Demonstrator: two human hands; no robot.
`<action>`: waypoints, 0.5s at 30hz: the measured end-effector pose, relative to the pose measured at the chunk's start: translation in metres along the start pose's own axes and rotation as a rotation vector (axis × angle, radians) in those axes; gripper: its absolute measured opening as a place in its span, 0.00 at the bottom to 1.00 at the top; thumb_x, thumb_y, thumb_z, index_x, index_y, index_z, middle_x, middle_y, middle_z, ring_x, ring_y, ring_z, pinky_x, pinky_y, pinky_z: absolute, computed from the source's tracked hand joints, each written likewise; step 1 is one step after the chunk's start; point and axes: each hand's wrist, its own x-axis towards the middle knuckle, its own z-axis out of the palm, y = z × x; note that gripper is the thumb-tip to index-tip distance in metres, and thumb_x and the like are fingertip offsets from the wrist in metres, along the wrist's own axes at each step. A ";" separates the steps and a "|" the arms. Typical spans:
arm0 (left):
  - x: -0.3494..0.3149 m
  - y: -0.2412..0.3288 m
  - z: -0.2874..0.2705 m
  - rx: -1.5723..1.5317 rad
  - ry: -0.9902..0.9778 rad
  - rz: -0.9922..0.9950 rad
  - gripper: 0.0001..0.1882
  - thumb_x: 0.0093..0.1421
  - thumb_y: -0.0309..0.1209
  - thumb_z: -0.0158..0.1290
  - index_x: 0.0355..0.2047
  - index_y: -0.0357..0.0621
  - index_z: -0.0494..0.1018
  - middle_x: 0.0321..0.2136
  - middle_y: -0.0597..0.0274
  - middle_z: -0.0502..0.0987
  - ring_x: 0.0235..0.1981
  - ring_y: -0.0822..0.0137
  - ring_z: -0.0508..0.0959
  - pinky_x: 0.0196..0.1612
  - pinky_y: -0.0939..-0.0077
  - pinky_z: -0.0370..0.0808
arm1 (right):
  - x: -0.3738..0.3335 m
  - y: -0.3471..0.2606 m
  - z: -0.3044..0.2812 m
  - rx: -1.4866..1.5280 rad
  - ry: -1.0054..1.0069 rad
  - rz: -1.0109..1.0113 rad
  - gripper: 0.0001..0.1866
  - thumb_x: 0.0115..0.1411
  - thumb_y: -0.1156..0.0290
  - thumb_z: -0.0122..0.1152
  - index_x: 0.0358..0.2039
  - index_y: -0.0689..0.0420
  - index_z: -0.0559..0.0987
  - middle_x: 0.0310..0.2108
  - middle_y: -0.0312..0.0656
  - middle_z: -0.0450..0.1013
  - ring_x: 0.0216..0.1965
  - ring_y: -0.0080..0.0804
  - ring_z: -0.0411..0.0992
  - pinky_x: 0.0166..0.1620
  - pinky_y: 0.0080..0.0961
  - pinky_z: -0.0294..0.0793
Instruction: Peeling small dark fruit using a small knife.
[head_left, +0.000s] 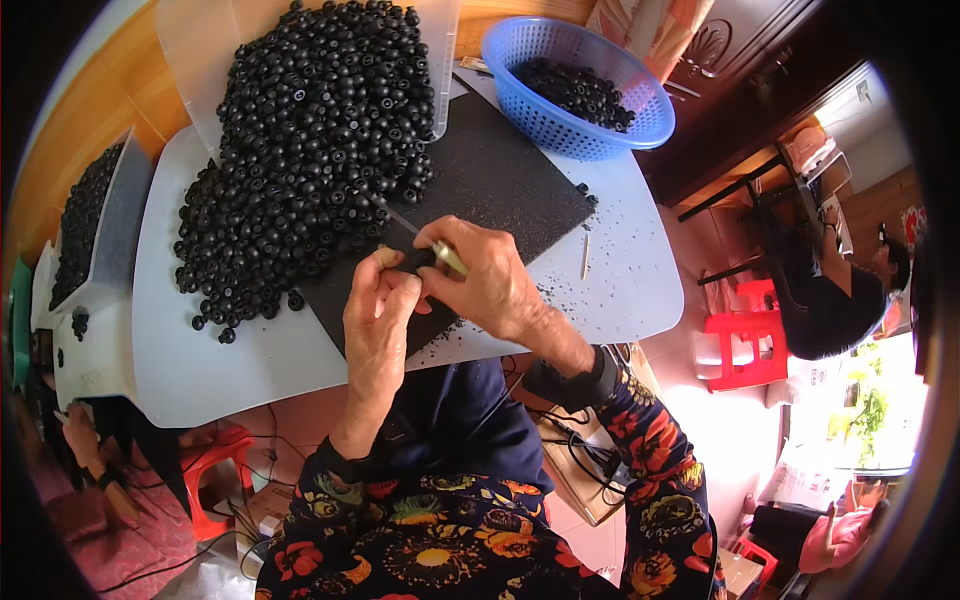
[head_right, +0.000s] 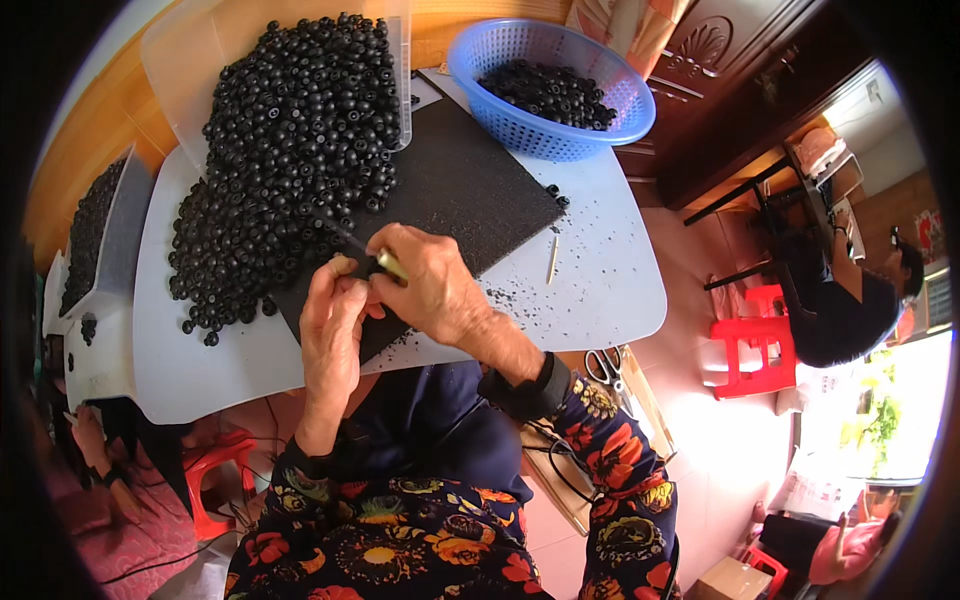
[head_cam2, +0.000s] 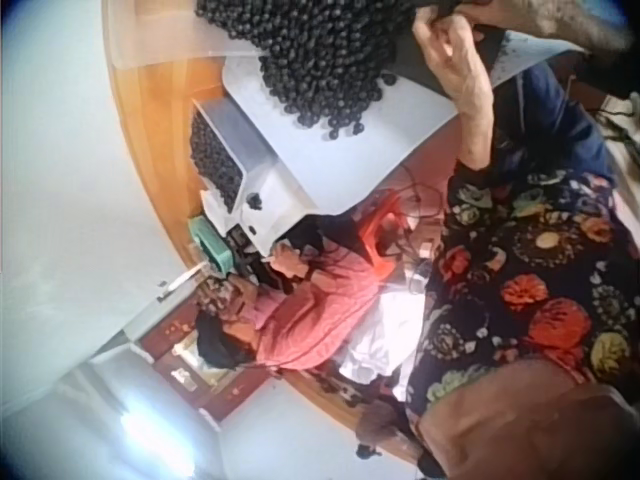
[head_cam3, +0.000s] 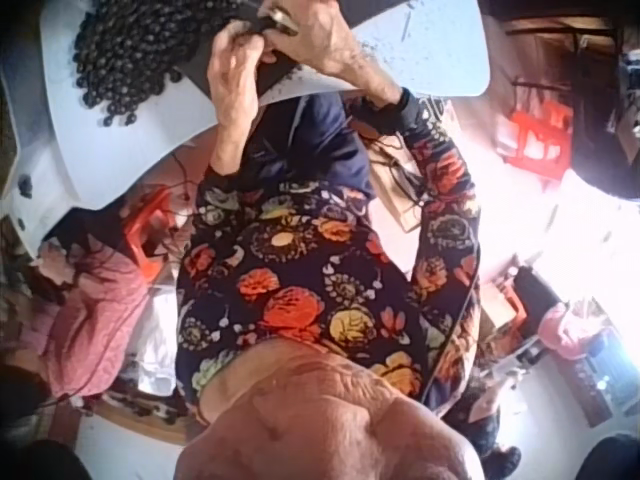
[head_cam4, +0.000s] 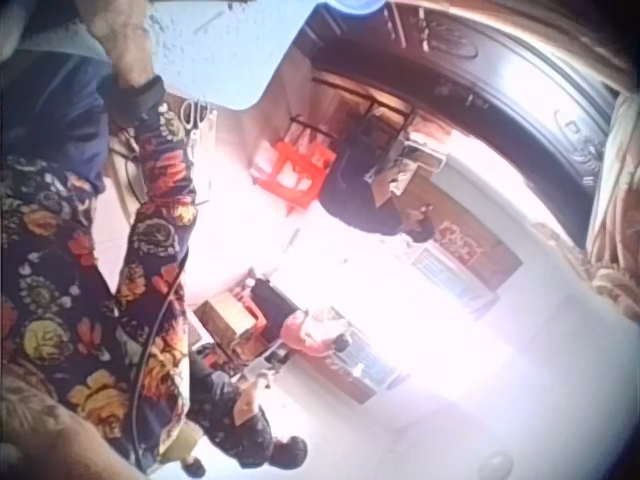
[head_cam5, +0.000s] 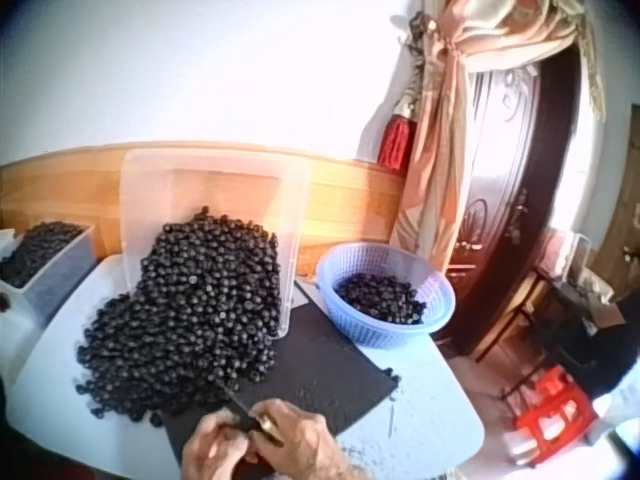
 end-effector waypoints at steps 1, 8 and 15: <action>0.001 0.002 -0.001 0.006 -0.009 -0.002 0.12 0.60 0.26 0.49 0.43 0.35 0.66 0.27 0.65 0.71 0.28 0.76 0.69 0.34 0.83 0.68 | -0.005 -0.003 -0.001 0.035 0.014 -0.050 0.14 0.47 0.78 0.62 0.36 0.60 0.73 0.27 0.45 0.73 0.28 0.38 0.74 0.32 0.28 0.73; -0.001 0.004 0.006 -0.050 -0.094 -0.067 0.08 0.59 0.24 0.49 0.39 0.36 0.71 0.27 0.68 0.72 0.28 0.80 0.69 0.33 0.87 0.66 | -0.030 -0.022 -0.014 0.206 -0.011 0.044 0.13 0.52 0.81 0.55 0.40 0.60 0.72 0.27 0.44 0.72 0.29 0.35 0.74 0.33 0.29 0.73; -0.010 0.000 0.010 0.017 -0.174 0.026 0.12 0.58 0.23 0.49 0.44 0.36 0.70 0.31 0.66 0.73 0.33 0.79 0.71 0.38 0.84 0.68 | -0.057 -0.011 -0.014 0.391 0.071 0.453 0.09 0.61 0.71 0.49 0.35 0.63 0.74 0.22 0.37 0.72 0.23 0.20 0.67 0.29 0.20 0.69</action>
